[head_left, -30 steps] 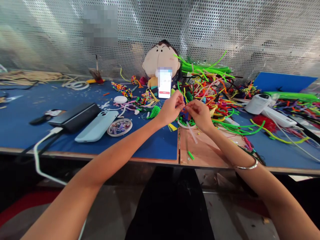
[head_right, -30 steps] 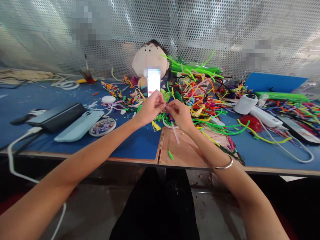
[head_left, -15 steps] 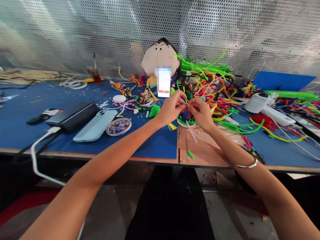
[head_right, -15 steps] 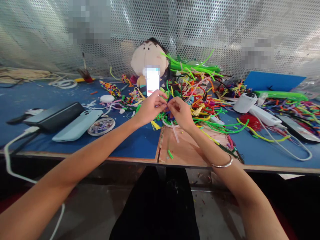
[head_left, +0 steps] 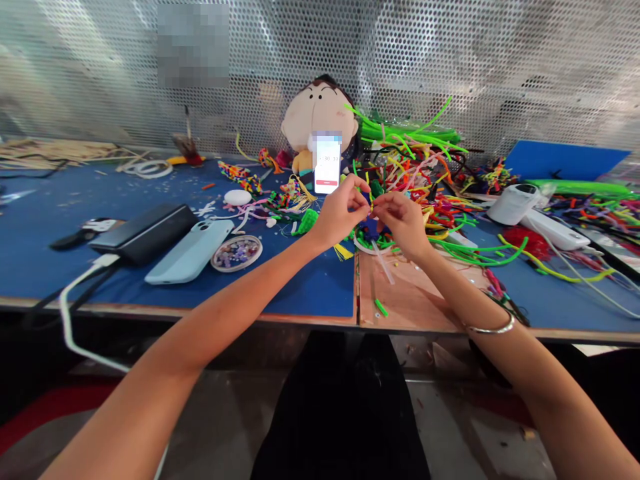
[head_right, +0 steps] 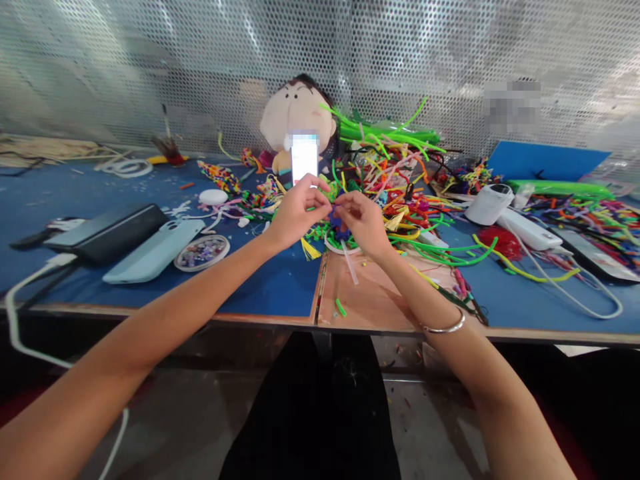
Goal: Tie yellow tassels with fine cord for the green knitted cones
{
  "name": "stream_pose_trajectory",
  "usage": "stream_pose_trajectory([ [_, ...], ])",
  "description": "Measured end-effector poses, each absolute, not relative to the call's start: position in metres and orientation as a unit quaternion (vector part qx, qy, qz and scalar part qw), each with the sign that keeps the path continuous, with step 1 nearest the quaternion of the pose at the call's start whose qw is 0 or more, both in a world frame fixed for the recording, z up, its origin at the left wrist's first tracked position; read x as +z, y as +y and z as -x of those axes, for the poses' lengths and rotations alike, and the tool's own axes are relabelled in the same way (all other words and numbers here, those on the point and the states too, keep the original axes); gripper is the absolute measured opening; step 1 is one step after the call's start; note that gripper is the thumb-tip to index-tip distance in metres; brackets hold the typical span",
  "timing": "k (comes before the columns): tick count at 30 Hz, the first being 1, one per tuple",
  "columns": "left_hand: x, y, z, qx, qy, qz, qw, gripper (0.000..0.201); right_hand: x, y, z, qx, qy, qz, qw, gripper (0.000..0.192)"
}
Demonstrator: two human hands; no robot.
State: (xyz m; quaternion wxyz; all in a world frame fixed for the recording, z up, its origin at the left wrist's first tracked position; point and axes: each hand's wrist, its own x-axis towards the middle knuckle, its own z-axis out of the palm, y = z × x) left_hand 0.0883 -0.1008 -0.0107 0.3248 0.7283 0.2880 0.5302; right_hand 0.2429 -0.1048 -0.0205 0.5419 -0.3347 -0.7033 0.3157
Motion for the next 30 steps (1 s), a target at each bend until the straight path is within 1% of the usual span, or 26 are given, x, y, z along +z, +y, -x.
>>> stream_pose_trajectory([
  [6,-0.0105,-0.1008,-0.0878,0.526,0.281,-0.728,0.339,0.029,-0.0182,-0.1056,-0.244,0.308,-0.714,0.313,0.545,0.006],
  [9,-0.0098,-0.1016,-0.0877,0.516,0.279,-0.734,0.342,0.031,-0.0167,-0.107,-0.2438,0.289,-0.731,0.322,0.528,0.004],
  [15,-0.008,-0.1048,-0.0885,0.501,0.289,-0.74,0.343,0.031,-0.0156,-0.1086,-0.2435,0.276,-0.746,0.34,0.502,0.008],
  [25,-0.0083,-0.1049,-0.0888,0.497,0.281,-0.745,0.345,0.029,-0.0177,-0.1065,-0.244,0.347,-0.715,0.318,0.517,0.016],
  [30,-0.0082,-0.1047,-0.0885,0.509,0.282,-0.735,0.347,0.028,-0.0181,-0.1039,-0.2464,0.368,-0.687,0.31,0.545,0.014],
])
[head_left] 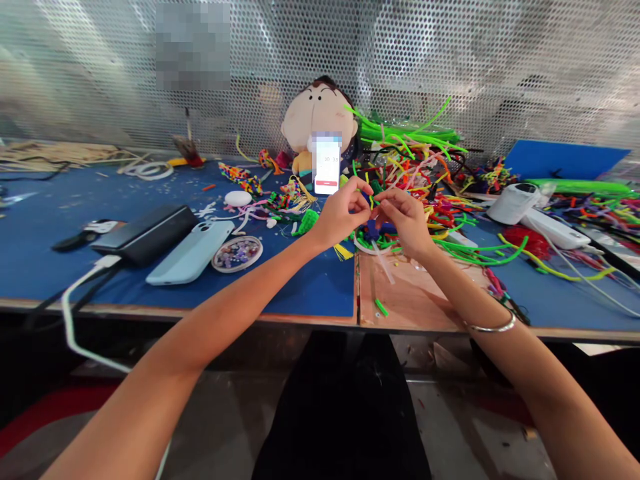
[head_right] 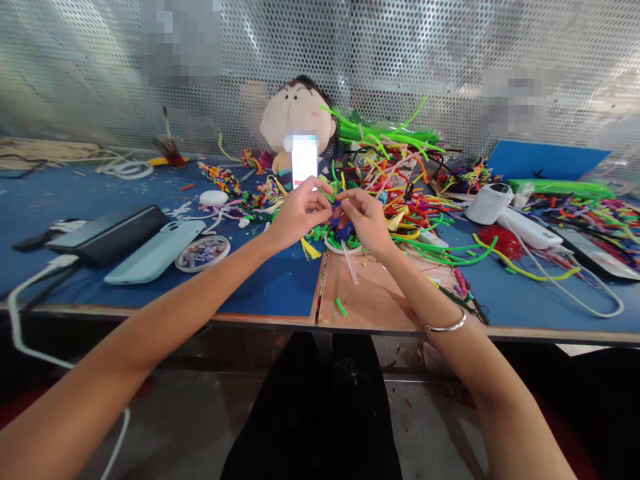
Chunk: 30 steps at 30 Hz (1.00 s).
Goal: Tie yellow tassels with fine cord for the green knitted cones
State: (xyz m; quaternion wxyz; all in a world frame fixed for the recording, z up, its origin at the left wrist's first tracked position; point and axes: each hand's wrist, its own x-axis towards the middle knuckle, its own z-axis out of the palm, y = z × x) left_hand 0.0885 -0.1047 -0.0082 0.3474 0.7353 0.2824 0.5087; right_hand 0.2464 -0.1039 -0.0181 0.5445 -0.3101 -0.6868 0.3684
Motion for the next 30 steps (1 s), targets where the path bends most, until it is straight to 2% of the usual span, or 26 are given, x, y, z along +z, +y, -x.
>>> stream_pose_trajectory([
  [4,-0.0088,-0.1029,-0.0881,0.519,0.278,-0.724,0.359,0.028,-0.0167,-0.1046,-0.2476,0.36,-0.694,0.304,0.545,0.012],
  [8,-0.0104,-0.0993,-0.088,0.527,0.277,-0.691,0.41,0.028,-0.0161,-0.1066,-0.246,0.363,-0.695,0.295,0.547,0.016],
  [13,-0.0099,-0.0994,-0.0894,0.538,0.274,-0.655,0.454,0.028,-0.0176,-0.1074,-0.2426,0.385,-0.677,0.311,0.544,0.012],
  [18,-0.0089,-0.1012,-0.0898,0.534,0.272,-0.658,0.456,0.028,-0.0175,-0.1082,-0.2413,0.376,-0.689,0.319,0.532,0.006],
  [30,-0.0104,-0.1001,-0.0899,0.517,0.275,-0.671,0.454,0.028,-0.0177,-0.1069,-0.2436,0.359,-0.705,0.317,0.522,0.017],
])
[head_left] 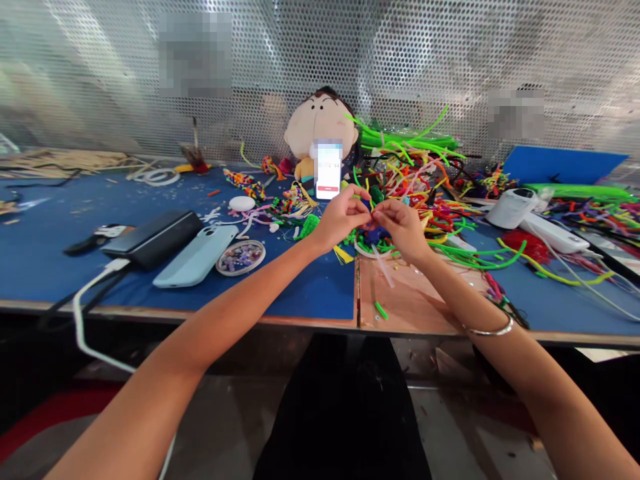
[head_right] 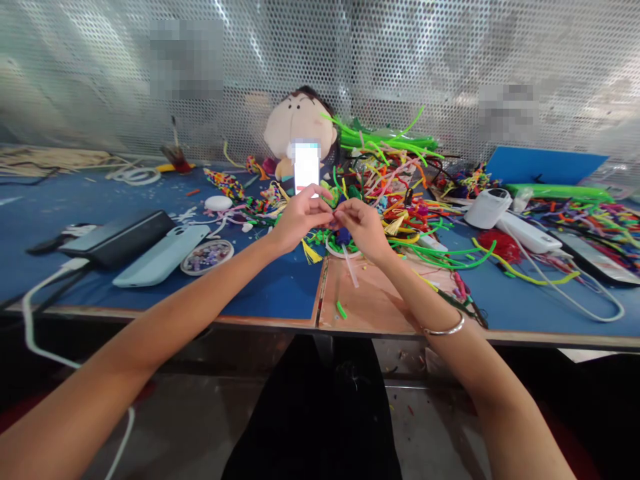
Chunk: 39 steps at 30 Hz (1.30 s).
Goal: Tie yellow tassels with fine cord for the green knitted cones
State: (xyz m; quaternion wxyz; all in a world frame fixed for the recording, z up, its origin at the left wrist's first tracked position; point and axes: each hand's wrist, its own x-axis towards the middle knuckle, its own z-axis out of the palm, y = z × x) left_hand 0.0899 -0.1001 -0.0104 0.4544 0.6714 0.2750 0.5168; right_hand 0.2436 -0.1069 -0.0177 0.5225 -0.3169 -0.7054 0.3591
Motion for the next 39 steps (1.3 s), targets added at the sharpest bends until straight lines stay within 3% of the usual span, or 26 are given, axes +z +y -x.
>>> stream_pose_trajectory([
  [10,-0.0088,-0.1014,-0.0897,0.519,0.282,-0.655,0.471,0.028,-0.0206,-0.1044,-0.2447,0.376,-0.699,0.296,0.531,0.021],
  [24,-0.0106,-0.0987,-0.0897,0.496,0.286,-0.67,0.472,0.029,-0.0167,-0.1081,-0.2445,0.313,-0.733,0.326,0.508,0.01],
  [39,-0.0097,-0.0997,-0.0884,0.496,0.272,-0.673,0.476,0.028,-0.0207,-0.1033,-0.2457,0.362,-0.704,0.307,0.528,0.015],
])
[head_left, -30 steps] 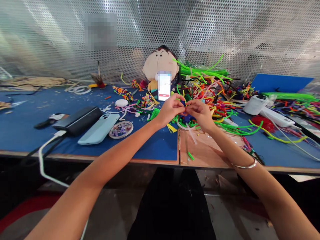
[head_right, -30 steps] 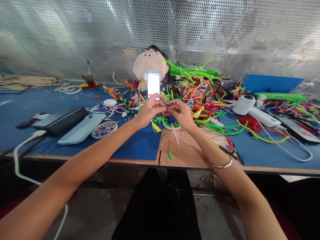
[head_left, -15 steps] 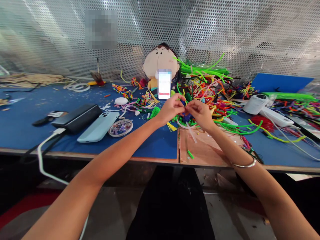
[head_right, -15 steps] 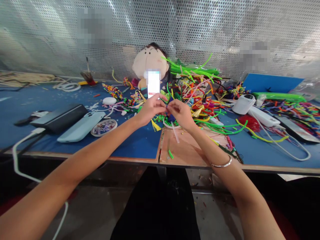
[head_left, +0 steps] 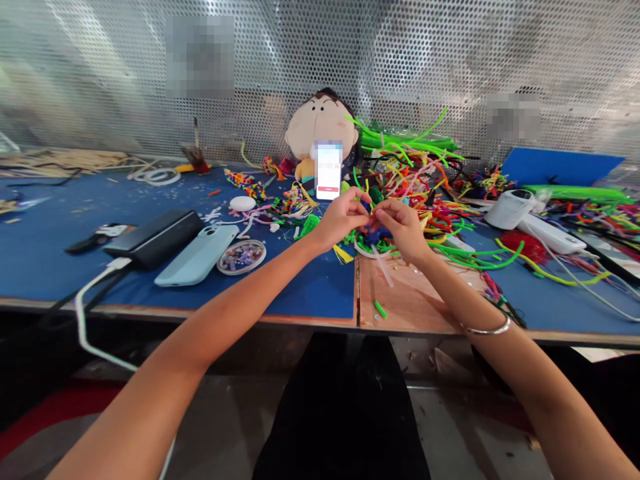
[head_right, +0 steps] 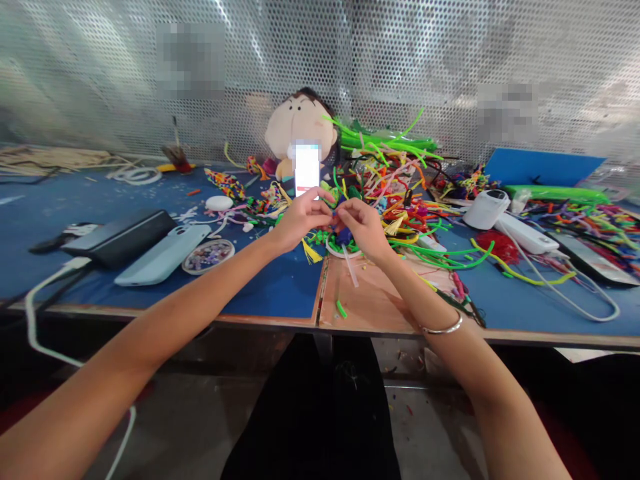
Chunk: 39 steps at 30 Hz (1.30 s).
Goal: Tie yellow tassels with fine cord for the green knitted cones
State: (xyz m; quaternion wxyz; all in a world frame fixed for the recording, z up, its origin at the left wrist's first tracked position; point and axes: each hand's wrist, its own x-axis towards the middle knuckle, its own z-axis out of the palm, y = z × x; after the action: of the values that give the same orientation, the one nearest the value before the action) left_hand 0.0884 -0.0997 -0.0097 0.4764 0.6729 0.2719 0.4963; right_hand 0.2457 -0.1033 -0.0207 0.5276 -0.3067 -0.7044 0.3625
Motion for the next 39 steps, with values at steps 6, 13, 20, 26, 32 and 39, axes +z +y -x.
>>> stream_pose_trajectory([
  [6,-0.0073,-0.1004,-0.0864,0.498,0.274,-0.652,0.502,0.028,-0.0212,-0.1034,-0.247,0.347,-0.716,0.282,0.536,0.01],
  [13,-0.0085,-0.0988,-0.0862,0.493,0.27,-0.626,0.541,0.031,-0.0215,-0.1051,-0.2464,0.265,-0.744,0.303,0.534,0.014],
  [20,-0.011,-0.0966,-0.0851,0.489,0.258,-0.622,0.554,0.031,-0.0222,-0.1046,-0.2456,0.255,-0.738,0.322,0.536,0.011],
  [26,-0.0121,-0.0962,-0.0855,0.49,0.257,-0.613,0.564,0.032,-0.0217,-0.1052,-0.2454,0.227,-0.743,0.337,0.532,0.008],
  [32,-0.0125,-0.0951,-0.0855,0.489,0.251,-0.603,0.578,0.032,-0.0224,-0.106,-0.2453,0.202,-0.75,0.346,0.526,0.008],
  [39,-0.0112,-0.0973,-0.0846,0.485,0.25,-0.591,0.594,0.031,-0.0227,-0.1069,-0.2455,0.166,-0.765,0.349,0.515,0.01],
])
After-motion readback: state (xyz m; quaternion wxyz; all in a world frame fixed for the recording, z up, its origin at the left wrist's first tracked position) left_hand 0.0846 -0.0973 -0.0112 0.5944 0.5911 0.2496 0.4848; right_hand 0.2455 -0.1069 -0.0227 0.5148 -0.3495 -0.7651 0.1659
